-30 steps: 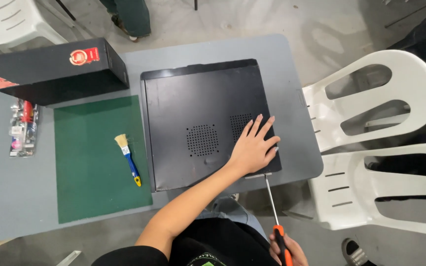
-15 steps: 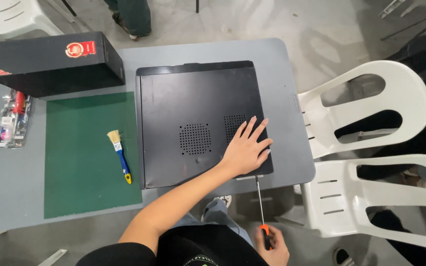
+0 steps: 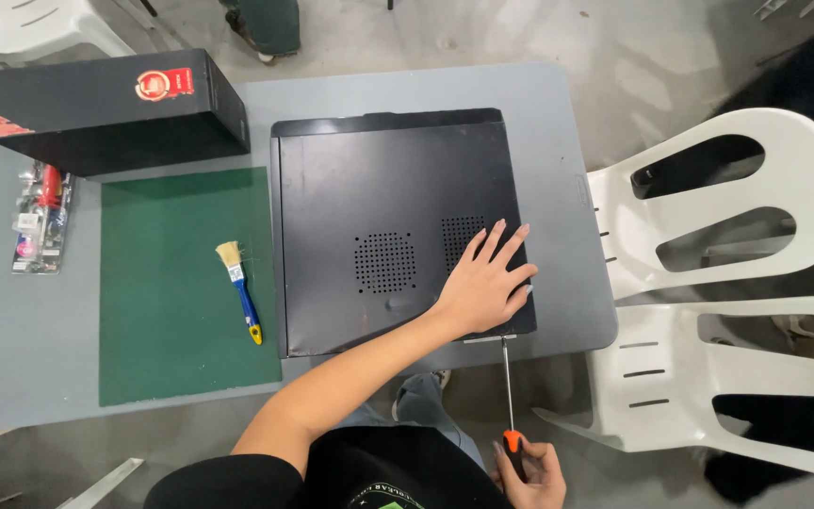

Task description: Cleaning the exterior of a computer case with a brush and removing the side panel with a screwdriver.

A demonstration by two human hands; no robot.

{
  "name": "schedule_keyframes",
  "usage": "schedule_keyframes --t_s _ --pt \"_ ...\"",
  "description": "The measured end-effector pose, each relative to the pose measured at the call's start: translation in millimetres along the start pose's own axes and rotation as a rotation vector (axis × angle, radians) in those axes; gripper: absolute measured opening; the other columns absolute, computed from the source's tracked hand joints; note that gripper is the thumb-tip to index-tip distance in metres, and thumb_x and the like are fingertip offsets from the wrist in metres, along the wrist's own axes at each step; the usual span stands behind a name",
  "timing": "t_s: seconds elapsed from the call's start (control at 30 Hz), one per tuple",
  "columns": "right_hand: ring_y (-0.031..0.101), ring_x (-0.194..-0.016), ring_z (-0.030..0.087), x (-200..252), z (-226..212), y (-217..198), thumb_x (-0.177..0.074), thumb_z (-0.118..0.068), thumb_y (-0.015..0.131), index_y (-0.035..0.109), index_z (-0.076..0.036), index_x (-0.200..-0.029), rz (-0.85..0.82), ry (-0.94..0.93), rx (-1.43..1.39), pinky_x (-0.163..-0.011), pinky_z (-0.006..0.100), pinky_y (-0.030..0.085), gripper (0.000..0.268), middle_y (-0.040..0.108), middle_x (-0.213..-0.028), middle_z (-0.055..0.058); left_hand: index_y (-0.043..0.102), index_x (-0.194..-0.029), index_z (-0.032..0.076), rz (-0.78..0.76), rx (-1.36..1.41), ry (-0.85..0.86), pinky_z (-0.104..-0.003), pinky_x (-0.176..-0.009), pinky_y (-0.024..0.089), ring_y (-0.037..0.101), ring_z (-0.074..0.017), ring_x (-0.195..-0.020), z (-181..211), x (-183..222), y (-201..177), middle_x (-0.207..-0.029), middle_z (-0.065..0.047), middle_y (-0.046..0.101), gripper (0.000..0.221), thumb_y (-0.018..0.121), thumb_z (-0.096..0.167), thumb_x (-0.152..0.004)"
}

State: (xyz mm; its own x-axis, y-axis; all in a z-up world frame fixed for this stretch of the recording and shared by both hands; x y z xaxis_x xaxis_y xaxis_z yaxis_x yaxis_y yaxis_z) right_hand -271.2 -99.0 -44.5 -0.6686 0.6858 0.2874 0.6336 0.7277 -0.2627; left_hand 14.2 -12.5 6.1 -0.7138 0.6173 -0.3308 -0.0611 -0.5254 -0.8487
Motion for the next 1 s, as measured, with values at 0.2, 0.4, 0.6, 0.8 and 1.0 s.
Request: schedule_keyframes --t_s 0.2,0.4,0.6,0.8,1.0 --pt "0.061 -0.056 0.014 0 -15 5 -0.081 -0.020 0.079 0.075 -0.007 -0.103 0.089 -0.013 0.302 -0.063 0.023 0.051 0.026 0.076 -0.078 0.007 0.073 -0.117 0.024 0.023 0.004 0.010 -0.057 -0.119 0.033 0.037 -0.0494 -0.146 -1 2 1 -0.161 -0.019 0.036 0.027 0.052 0.030 -0.100" --pt "0.044 -0.054 0.025 -25 -4 -12 -0.098 -0.034 0.041 0.073 0.018 -0.118 -0.314 0.637 -0.138 -0.054 0.033 0.033 0.064 0.066 -0.071 0.028 0.067 -0.120 0.013 0.142 0.200 0.060 -0.050 -0.103 0.047 0.054 -0.0432 -0.127 12 19 -7 -0.145 -0.018 0.051 0.028 0.056 0.010 -0.095" --pt "0.061 -0.060 0.031 -30 5 -27 -0.097 -0.027 0.055 0.075 0.019 -0.114 -0.437 0.443 -0.118 -0.060 0.035 0.045 0.053 0.070 -0.071 0.028 0.061 -0.083 0.009 -0.058 0.716 -0.609 -0.031 -0.062 0.047 0.056 -0.0145 -0.068 64 87 -26 -0.080 -0.001 0.060 0.025 0.065 0.029 -0.097" --pt "0.064 -0.052 0.028 -16 -20 -14 -0.082 -0.004 0.080 0.066 0.006 -0.090 -0.162 0.280 0.034 -0.056 0.034 0.056 0.019 0.073 -0.080 0.021 0.071 -0.082 0.006 -0.180 1.272 -1.253 -0.021 -0.070 0.059 0.067 -0.0097 -0.066 64 89 11 -0.077 -0.004 0.073 0.028 0.081 0.033 -0.084" --pt "0.062 -0.055 0.025 -22 -24 -13 -0.081 -0.003 0.081 0.065 0.005 -0.101 -0.177 0.292 0.052 -0.054 0.034 0.053 0.027 0.065 -0.071 0.019 0.076 -0.088 -0.005 0.054 1.506 -1.269 -0.024 -0.070 0.061 0.070 -0.0169 -0.071 70 95 35 -0.084 -0.012 0.075 0.016 0.076 0.011 -0.090"
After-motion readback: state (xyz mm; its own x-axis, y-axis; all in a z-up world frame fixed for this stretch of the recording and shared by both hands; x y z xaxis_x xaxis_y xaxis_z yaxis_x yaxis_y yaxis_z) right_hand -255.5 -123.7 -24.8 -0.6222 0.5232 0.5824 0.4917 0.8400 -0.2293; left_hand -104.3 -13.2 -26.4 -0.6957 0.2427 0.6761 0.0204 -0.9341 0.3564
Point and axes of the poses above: each hand's wrist, its own x-axis away from the middle knuckle, its own y-axis out of the palm, z = x × y, the point moved 2 cm from there along -x, towards the middle knuckle
